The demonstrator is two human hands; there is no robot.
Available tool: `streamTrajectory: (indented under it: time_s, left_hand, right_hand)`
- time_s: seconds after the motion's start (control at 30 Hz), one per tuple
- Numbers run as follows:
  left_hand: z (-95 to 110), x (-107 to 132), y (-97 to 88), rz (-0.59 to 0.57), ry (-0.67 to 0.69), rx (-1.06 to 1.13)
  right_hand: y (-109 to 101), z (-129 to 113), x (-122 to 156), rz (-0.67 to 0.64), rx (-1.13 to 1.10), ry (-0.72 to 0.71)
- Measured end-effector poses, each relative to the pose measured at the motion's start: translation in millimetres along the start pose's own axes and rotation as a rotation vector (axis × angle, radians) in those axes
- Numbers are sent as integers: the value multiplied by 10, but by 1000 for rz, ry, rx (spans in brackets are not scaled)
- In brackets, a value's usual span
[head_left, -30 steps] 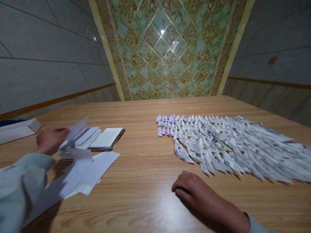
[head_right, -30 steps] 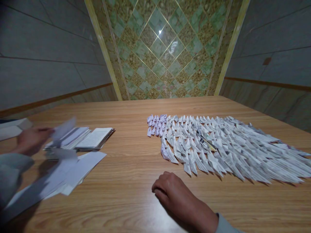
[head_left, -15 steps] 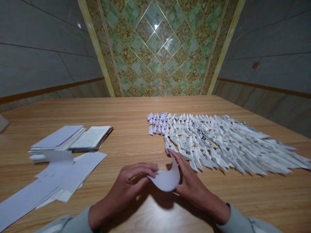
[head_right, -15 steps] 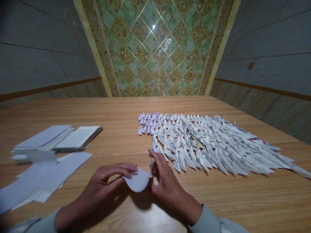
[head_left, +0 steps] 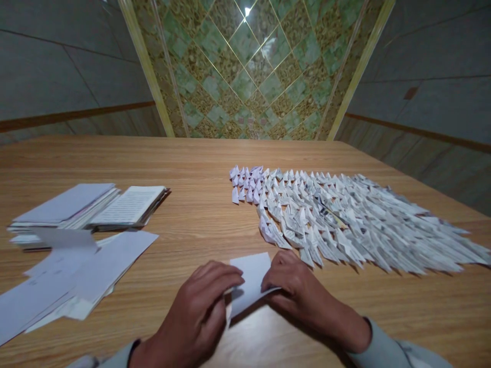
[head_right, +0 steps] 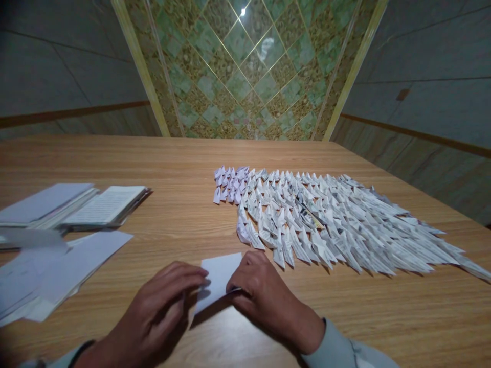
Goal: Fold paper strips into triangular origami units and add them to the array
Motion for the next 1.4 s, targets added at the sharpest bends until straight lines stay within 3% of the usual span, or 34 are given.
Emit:
streamTrajectory:
  time_s: [0.07,0.2,0.37,0.53,0.73,0.97,1.17,1.4]
  left_hand:
    - [115,50,40,-111,0,3]
    - [182,134,109,-77,87,-75]
    - [91,144,205,-52,32,-74]
    - [48,134,250,-38,-9,-140]
    - [72,129,243,-26,31,-193]
    - [162,145,262,-34,210,-363]
    - [131,202,280,16,220,-426]
    - [138,178,311,-131,219,-448]
  right_hand:
    - [7,4,20,-19,15,39]
    - [-39,-23,54,-43,-48,166]
    - [-96,-60,90,-151,-144,289]
    - [-43,102,92,-46,-60,408]
    - [73,189,56,87,130,386]
    - [136,216,34,104,190,396]
    - [88,206,13,73,140,405]
    - [153,213,23,125,284,360]
Point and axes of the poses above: each hand's wrist, its own x-axis away from the middle knuckle, its own y-axis out of the palm, z = x × y, the point moved 4 cm from there along -x, towards the middle knuckle, and after that the axes turned 8 degrees about -x, right-handed, at the moved point
